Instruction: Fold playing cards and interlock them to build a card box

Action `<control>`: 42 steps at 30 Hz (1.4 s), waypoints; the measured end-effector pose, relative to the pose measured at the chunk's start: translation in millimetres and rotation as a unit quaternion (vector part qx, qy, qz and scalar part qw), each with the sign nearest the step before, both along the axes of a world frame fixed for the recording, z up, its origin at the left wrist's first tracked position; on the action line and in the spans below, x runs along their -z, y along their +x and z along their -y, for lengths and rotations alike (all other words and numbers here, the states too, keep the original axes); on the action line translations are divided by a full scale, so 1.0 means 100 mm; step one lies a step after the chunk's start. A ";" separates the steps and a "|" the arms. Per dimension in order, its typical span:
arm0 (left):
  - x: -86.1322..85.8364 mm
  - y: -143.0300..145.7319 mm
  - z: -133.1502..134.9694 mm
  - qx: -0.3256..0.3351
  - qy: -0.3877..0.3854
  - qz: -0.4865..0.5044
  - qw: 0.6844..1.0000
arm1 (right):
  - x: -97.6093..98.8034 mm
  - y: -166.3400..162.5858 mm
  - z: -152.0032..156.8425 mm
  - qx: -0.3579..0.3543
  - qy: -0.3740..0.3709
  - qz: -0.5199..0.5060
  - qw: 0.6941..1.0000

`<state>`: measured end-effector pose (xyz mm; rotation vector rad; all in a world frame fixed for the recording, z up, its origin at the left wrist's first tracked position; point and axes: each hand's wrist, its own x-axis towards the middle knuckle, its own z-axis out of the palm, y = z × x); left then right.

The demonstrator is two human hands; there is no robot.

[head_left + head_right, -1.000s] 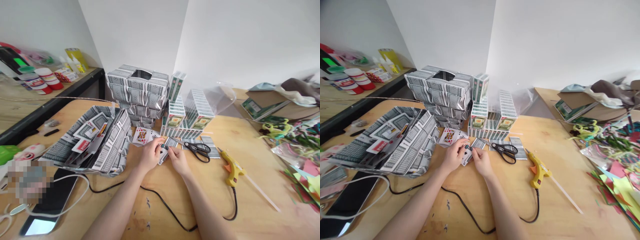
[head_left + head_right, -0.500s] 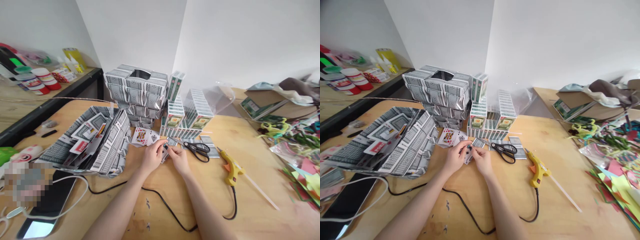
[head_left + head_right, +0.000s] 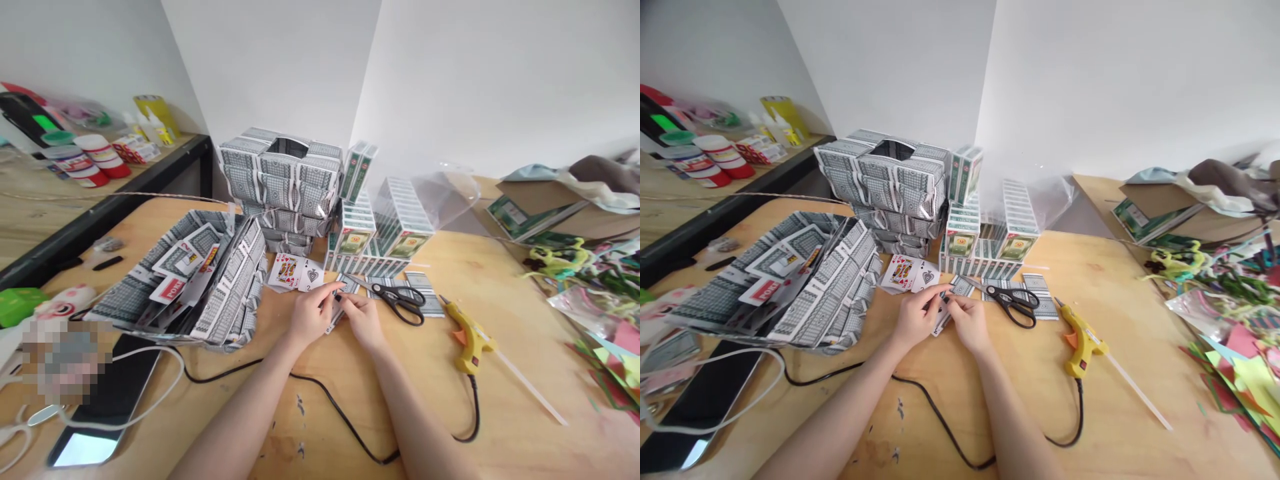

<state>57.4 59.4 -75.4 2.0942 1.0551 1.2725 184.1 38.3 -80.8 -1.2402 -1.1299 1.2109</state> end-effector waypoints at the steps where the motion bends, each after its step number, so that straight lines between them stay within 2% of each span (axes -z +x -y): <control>1: 0.00 0.00 0.00 -0.001 0.001 0.000 1.000 | -0.01 0.00 0.00 -0.002 0.000 0.002 1.000; 10: 0.00 0.00 0.01 -0.025 0.000 0.031 0.999 | -0.11 -0.04 0.04 -0.008 0.009 0.034 0.999; 15: 0.01 0.01 0.01 -0.026 -0.017 0.041 0.999 | 0.00 0.01 0.04 -0.021 -0.014 0.011 1.000; 18: 0.01 0.02 -0.01 -0.032 -0.030 0.039 0.998 | 0.08 0.01 0.03 0.001 -0.019 -0.011 1.000; 23: -0.01 0.02 -0.02 -0.051 -0.027 0.019 0.998 | 0.07 -0.05 0.01 -0.011 0.009 -0.057 0.998; 25: -0.02 0.01 -0.03 -0.054 -0.017 0.007 0.998 | 0.05 -0.06 0.01 0.004 0.026 -0.044 0.999; 27: -0.02 0.00 -0.04 -0.048 -0.002 -0.005 0.999 | 0.05 -0.05 0.02 0.062 0.065 0.009 0.996; 29: -0.02 0.00 -0.04 -0.034 0.016 -0.016 0.999 | 0.05 -0.04 0.04 0.141 0.122 0.102 0.977; 31: -0.02 -0.01 -0.05 -0.032 0.036 -0.019 0.999 | 0.06 -0.01 0.05 0.197 0.183 0.207 0.941; 35: 0.00 -0.01 -0.05 -0.045 0.057 -0.022 0.997 | 0.04 0.01 0.06 0.231 0.271 0.336 0.872; 37: 0.02 -0.01 -0.05 -0.051 0.062 -0.026 0.996 | 0.03 0.01 0.05 0.229 0.282 0.354 0.862; 42: 0.03 -0.01 -0.05 -0.060 0.077 -0.034 0.995 | 0.03 -0.01 0.06 0.212 0.290 0.357 0.862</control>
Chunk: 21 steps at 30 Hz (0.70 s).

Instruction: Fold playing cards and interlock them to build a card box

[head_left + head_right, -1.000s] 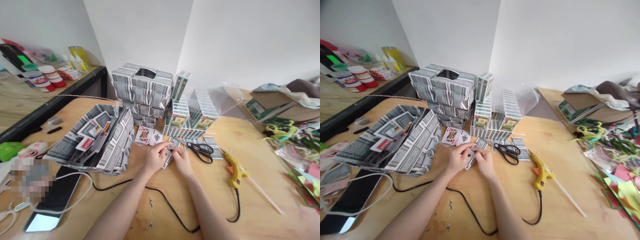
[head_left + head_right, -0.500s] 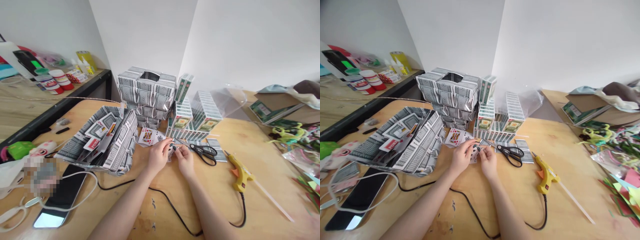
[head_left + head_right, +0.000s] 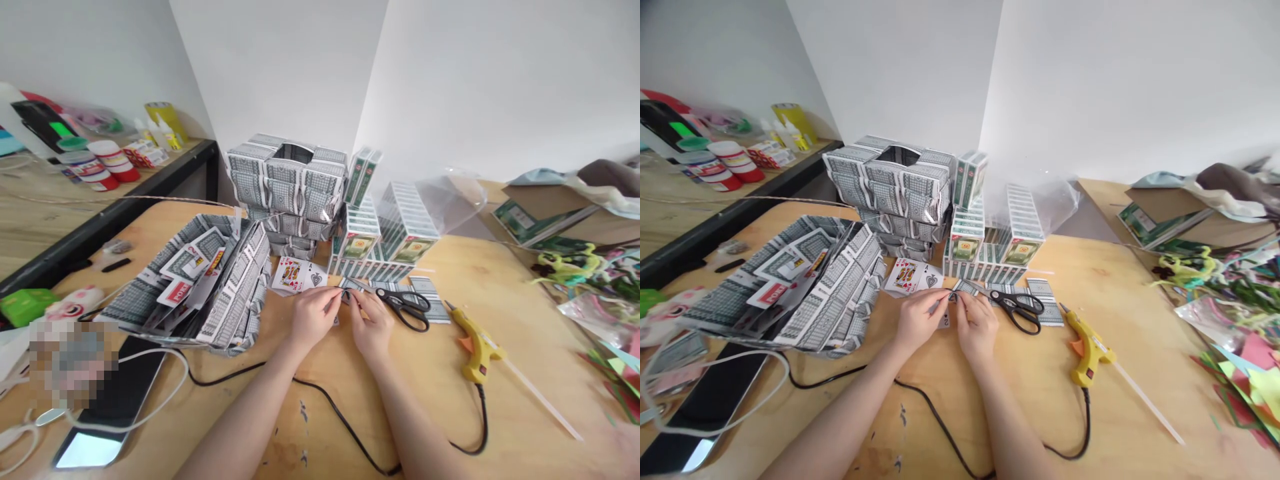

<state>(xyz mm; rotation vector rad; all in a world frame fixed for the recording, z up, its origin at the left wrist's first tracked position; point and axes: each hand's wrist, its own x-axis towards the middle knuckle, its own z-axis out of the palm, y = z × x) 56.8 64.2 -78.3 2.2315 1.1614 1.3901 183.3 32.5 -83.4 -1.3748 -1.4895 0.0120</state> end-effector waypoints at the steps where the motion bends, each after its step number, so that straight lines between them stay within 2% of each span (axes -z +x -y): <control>1: 0.00 0.00 0.00 0.000 0.001 -0.003 1.000 | 0.00 0.00 0.00 0.001 0.002 0.005 1.000; 11: 0.01 0.00 0.01 0.018 -0.026 -0.030 0.999 | 0.04 0.00 -0.03 0.036 0.008 0.080 0.996; 21: -0.01 -0.02 0.00 0.011 -0.055 -0.017 0.998 | 0.00 0.02 -0.01 0.015 -0.008 0.027 0.999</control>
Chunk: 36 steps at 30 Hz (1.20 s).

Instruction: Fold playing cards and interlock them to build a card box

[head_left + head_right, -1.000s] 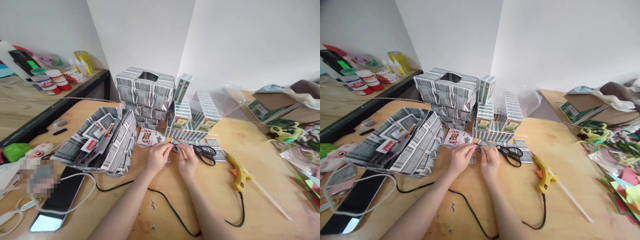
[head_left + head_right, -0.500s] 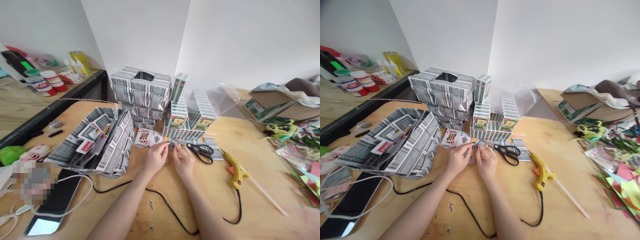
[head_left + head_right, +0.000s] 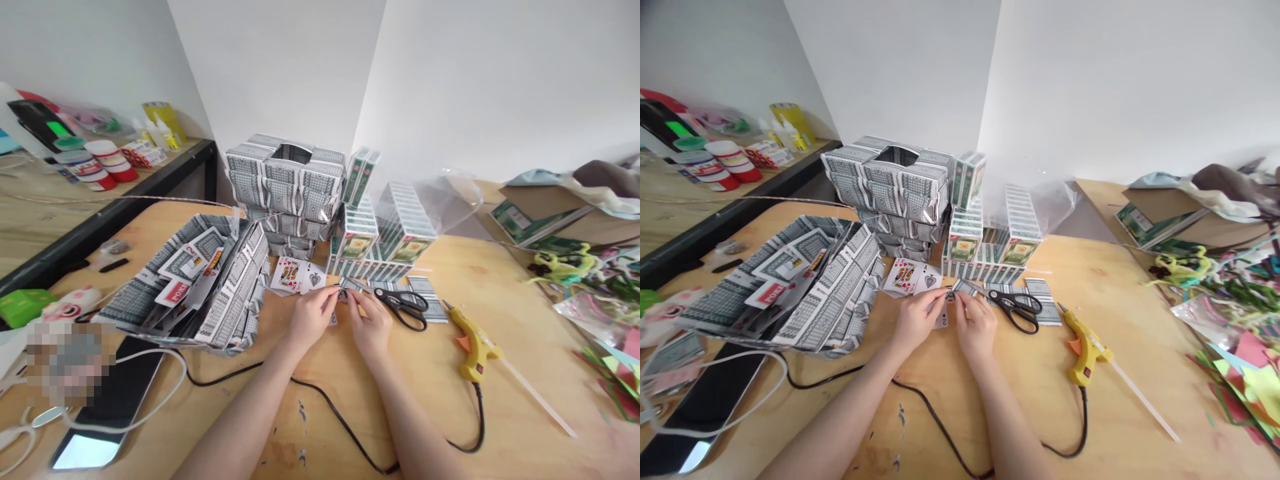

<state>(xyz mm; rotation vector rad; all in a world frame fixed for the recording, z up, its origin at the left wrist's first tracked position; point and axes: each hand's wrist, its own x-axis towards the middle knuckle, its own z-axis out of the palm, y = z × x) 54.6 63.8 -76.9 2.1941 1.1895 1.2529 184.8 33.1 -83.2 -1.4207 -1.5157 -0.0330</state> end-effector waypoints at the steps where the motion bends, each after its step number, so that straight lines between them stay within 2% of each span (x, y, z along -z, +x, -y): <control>1: -0.01 0.00 0.00 -0.001 0.001 0.006 1.000 | -0.01 0.00 0.00 0.001 0.000 -0.003 1.000; 7: -0.01 0.01 0.01 -0.005 0.007 0.023 1.000 | -0.03 -0.03 0.02 0.004 -0.004 -0.008 1.000; 15: 0.04 0.04 0.02 -0.026 0.019 -0.020 0.999 | 0.01 -0.04 0.01 0.008 0.000 0.027 1.000; 20: 0.04 0.03 0.02 -0.015 0.016 -0.025 0.999 | 0.02 -0.01 -0.01 0.007 -0.005 0.046 0.999; 24: 0.03 0.03 0.02 -0.018 0.003 -0.012 1.000 | 0.00 -0.03 -0.01 -0.004 -0.026 0.002 1.000; 29: 0.03 0.03 0.02 -0.027 -0.016 0.000 1.000 | 0.06 -0.04 0.00 0.018 -0.096 -0.044 0.994; 33: 0.03 0.03 0.01 -0.030 -0.022 0.002 0.999 | 0.12 -0.02 0.00 0.031 -0.113 -0.028 0.993; 36: 0.02 0.03 0.01 -0.037 -0.028 0.011 0.999 | 0.14 -0.01 0.00 0.014 -0.118 -0.009 0.993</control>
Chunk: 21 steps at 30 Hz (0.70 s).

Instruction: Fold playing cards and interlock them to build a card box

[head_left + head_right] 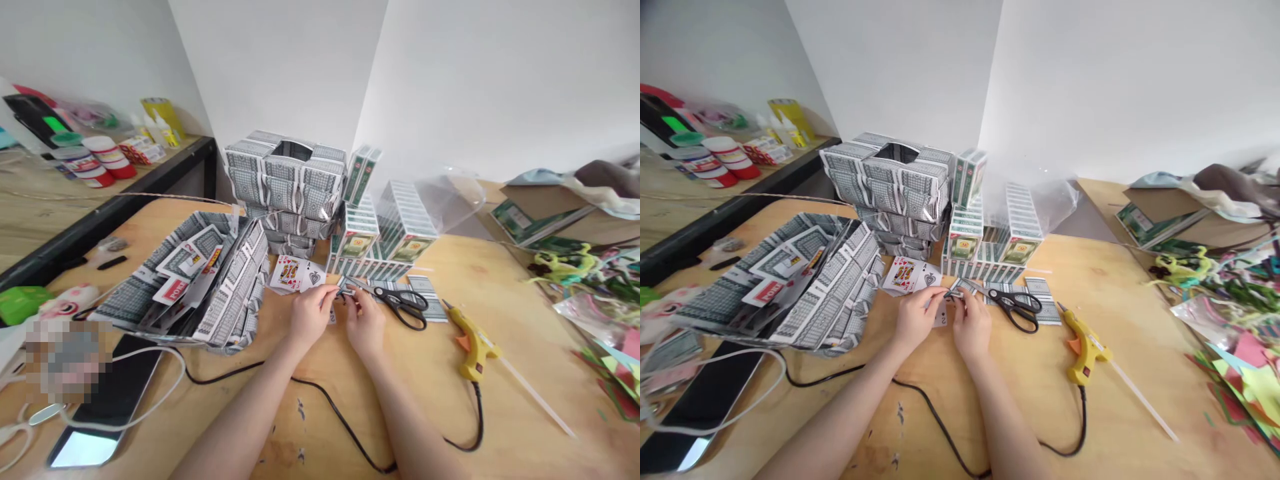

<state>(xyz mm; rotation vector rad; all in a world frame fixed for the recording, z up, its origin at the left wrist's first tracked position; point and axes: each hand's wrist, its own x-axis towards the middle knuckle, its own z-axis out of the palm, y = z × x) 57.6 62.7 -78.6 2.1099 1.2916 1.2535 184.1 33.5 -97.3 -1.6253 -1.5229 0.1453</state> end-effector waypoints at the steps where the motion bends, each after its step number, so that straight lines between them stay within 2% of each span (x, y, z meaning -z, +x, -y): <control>1: -0.01 0.00 0.00 -0.002 -0.001 0.004 1.000 | 0.00 0.00 0.00 -0.008 -0.002 0.000 1.000; 8: -0.02 -0.01 -0.01 -0.013 0.006 0.018 1.000 | -0.06 -0.01 0.02 -0.054 0.007 -0.042 0.998; 12: 0.00 -0.01 -0.01 -0.016 0.017 0.007 1.000 | -0.10 -0.05 0.02 -0.053 0.005 -0.064 0.997; 21: 0.01 -0.01 -0.01 -0.020 0.021 0.001 1.000 | -0.08 -0.05 0.03 -0.026 0.059 0.014 0.998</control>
